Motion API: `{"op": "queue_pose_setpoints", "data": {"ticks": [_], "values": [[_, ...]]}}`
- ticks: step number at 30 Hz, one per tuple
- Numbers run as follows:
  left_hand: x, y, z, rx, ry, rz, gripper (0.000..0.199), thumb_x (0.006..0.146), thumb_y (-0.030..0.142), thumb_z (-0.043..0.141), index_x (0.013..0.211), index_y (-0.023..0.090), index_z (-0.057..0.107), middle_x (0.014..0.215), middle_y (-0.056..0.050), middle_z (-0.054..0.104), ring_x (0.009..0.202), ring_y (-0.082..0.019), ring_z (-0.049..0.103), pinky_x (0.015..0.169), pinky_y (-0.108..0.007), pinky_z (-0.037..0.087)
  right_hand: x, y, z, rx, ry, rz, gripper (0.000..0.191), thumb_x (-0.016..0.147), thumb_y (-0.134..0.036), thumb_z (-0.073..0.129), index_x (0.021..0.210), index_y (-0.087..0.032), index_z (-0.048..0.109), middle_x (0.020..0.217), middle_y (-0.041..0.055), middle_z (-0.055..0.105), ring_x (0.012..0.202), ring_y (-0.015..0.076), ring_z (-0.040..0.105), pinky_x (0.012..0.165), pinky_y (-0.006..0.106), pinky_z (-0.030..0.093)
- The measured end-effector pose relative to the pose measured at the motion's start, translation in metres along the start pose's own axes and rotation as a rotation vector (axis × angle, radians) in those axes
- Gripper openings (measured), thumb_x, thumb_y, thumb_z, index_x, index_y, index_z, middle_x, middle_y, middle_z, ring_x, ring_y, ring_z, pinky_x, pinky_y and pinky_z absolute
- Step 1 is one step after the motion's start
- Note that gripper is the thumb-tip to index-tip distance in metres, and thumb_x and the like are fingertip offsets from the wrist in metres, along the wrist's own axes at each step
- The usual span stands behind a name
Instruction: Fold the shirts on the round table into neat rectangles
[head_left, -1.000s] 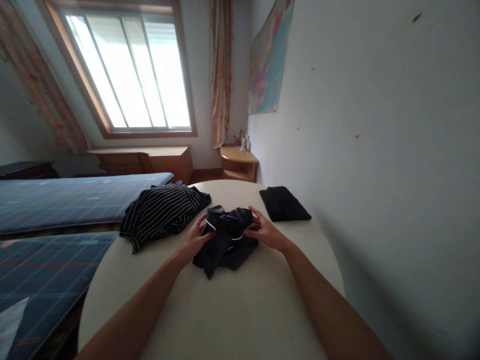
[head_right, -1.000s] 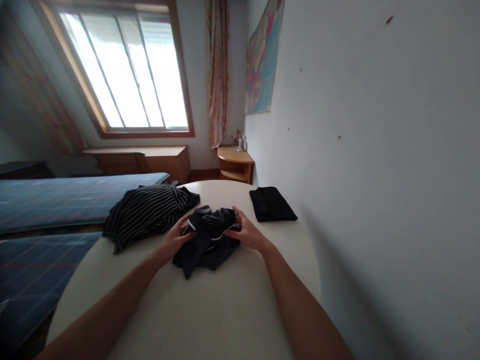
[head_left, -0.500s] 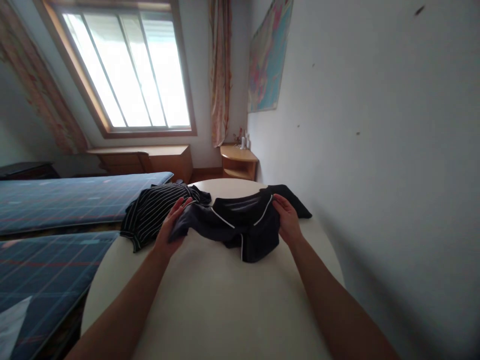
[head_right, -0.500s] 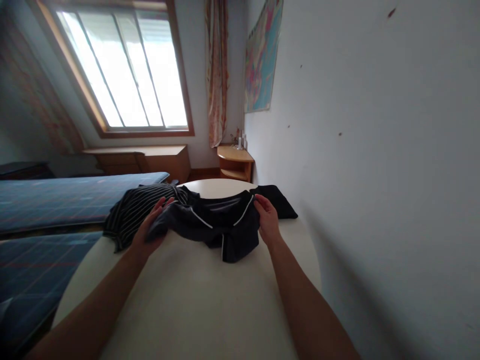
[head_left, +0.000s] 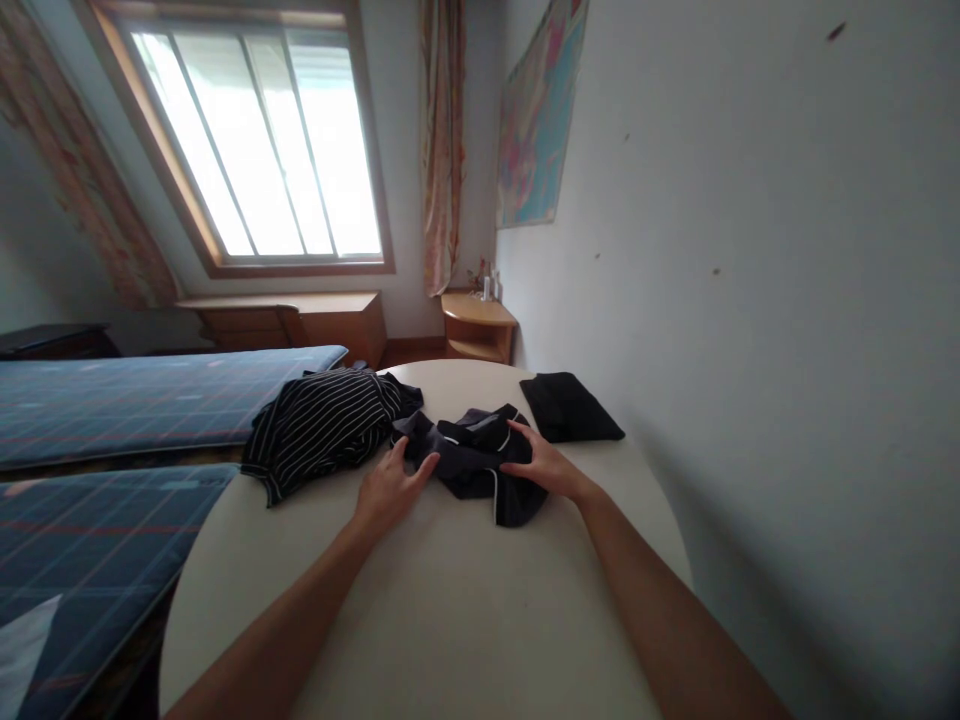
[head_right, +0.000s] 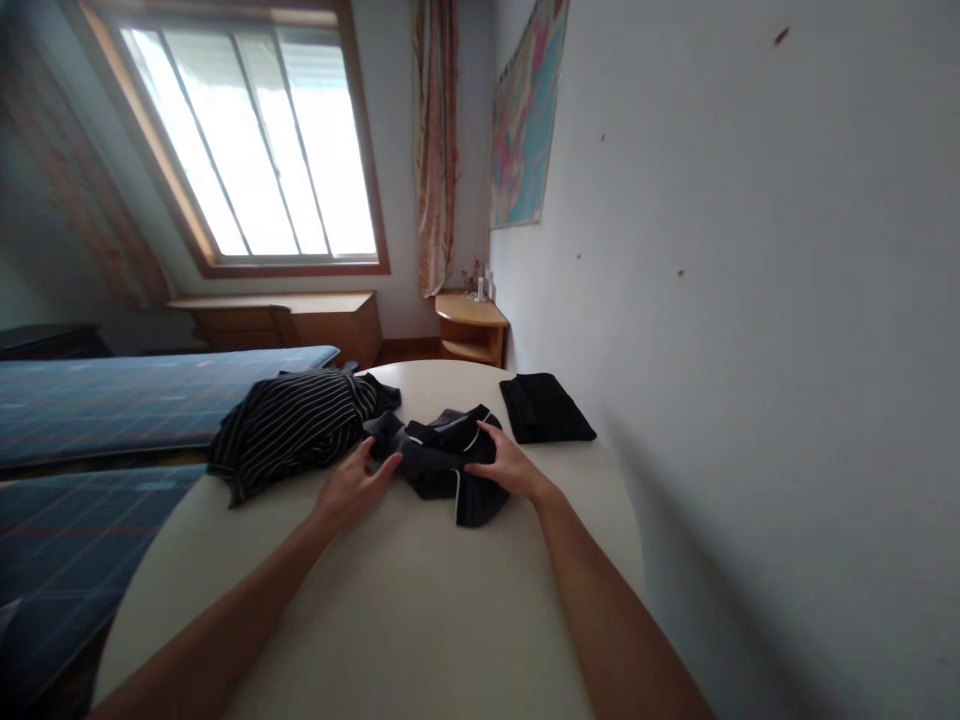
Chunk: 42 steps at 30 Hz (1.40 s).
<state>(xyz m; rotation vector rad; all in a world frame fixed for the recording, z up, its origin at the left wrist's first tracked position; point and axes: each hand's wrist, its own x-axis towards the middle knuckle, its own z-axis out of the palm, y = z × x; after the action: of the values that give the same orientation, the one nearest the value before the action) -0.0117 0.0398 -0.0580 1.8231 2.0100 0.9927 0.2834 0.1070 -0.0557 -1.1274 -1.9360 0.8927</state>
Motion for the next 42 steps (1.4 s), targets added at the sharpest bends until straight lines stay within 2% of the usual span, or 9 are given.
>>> {"op": "queue_pose_setpoints", "data": {"ticks": [7, 10, 15, 18, 22, 27, 34, 37, 42], "values": [[0.004, 0.006, 0.006, -0.183, -0.001, 0.123, 0.019, 0.083, 0.034, 0.063, 0.088, 0.018, 0.071, 0.085, -0.007, 0.073, 0.073, -0.021, 0.068, 0.069, -0.029, 0.048, 0.000, -0.008, -0.005, 0.170, -0.113, -0.031, 0.074, 0.065, -0.025, 0.085, 0.135, -0.020, 0.060, 0.134, 0.0121, 0.065, 0.127, 0.0301, 0.058, 0.115, 0.049, 0.038], [0.010, 0.005, -0.003, -0.238, 0.093, 0.085, 0.028, 0.089, 0.039, 0.053, 0.098, 0.017, 0.069, 0.079, -0.005, 0.072, 0.065, -0.019, 0.066, 0.062, -0.027, 0.047, -0.003, -0.018, -0.011, 0.261, -0.056, 0.012, 0.063, 0.067, -0.024, 0.081, 0.128, -0.022, 0.065, 0.124, 0.0096, 0.070, 0.118, 0.0274, 0.063, 0.106, 0.047, 0.046], [0.024, -0.004, -0.034, -0.390, 0.409, -0.023, 0.045, 0.088, 0.051, 0.053, 0.109, 0.014, 0.066, 0.078, -0.005, 0.070, 0.058, -0.019, 0.065, 0.056, -0.027, 0.048, -0.002, -0.033, -0.021, 0.522, 0.295, -0.021, 0.047, 0.072, -0.032, 0.078, 0.117, -0.025, 0.069, 0.123, 0.0061, 0.071, 0.105, 0.0222, 0.067, 0.093, 0.038, 0.054], [0.031, -0.013, -0.042, -0.433, 0.529, -0.045, 0.038, 0.087, 0.044, 0.055, 0.106, 0.014, 0.069, 0.090, -0.008, 0.072, 0.072, -0.022, 0.069, 0.070, -0.032, 0.055, 0.001, -0.030, -0.026, 0.449, 0.535, -0.027, 0.042, 0.071, -0.038, 0.077, 0.109, -0.023, 0.071, 0.119, 0.0065, 0.072, 0.104, 0.0232, 0.067, 0.096, 0.040, 0.052], [0.032, -0.018, -0.028, -0.448, 0.344, 0.041, 0.042, 0.088, 0.035, 0.058, 0.125, 0.016, 0.062, 0.121, -0.012, 0.068, 0.109, -0.026, 0.066, 0.098, -0.040, 0.051, 0.003, -0.008, -0.028, 0.068, 0.509, 0.044, 0.037, 0.075, -0.039, 0.070, 0.107, -0.019, 0.072, 0.109, 0.0093, 0.073, 0.104, 0.0265, 0.066, 0.102, 0.046, 0.048], [0.022, -0.016, -0.005, -0.246, 0.204, 0.204, 0.061, 0.086, 0.036, 0.064, 0.143, 0.018, 0.050, 0.144, -0.015, 0.049, 0.136, -0.030, 0.047, 0.116, -0.044, 0.035, 0.001, 0.005, -0.022, -0.294, 0.430, -0.063, 0.042, 0.080, -0.040, 0.065, 0.116, -0.018, 0.069, 0.142, 0.0157, 0.053, 0.133, 0.0291, 0.049, 0.116, 0.047, 0.033], [0.020, -0.020, -0.011, -0.056, 0.080, -0.030, 0.063, 0.087, 0.034, 0.064, 0.145, 0.015, 0.045, 0.120, -0.015, 0.064, 0.108, -0.028, 0.067, 0.096, -0.040, 0.051, -0.006, -0.018, -0.005, -0.517, 0.156, -0.068, 0.050, 0.082, -0.057, 0.068, 0.122, -0.027, 0.068, 0.146, 0.0103, 0.053, 0.144, 0.0366, 0.034, 0.118, 0.064, 0.015], [0.020, -0.017, -0.014, 0.011, -0.008, -0.021, 0.058, 0.088, 0.027, 0.060, 0.143, 0.016, 0.046, 0.110, -0.011, 0.071, 0.098, -0.024, 0.069, 0.085, -0.033, 0.051, -0.008, -0.016, 0.004, -0.486, 0.016, -0.116, 0.057, 0.084, -0.056, 0.066, 0.132, -0.024, 0.061, 0.143, 0.0117, 0.056, 0.140, 0.0326, 0.042, 0.118, 0.057, 0.024], [0.013, 0.000, -0.024, 0.112, -0.097, 0.058, 0.020, 0.085, 0.022, 0.053, 0.092, 0.020, 0.072, 0.086, -0.006, 0.074, 0.081, -0.022, 0.069, 0.072, -0.028, 0.045, -0.004, -0.007, 0.007, -0.418, 0.112, -0.059, 0.062, 0.093, -0.044, 0.055, 0.148, -0.018, 0.044, 0.150, 0.0156, 0.048, 0.133, 0.0269, 0.051, 0.113, 0.044, 0.039]]}}
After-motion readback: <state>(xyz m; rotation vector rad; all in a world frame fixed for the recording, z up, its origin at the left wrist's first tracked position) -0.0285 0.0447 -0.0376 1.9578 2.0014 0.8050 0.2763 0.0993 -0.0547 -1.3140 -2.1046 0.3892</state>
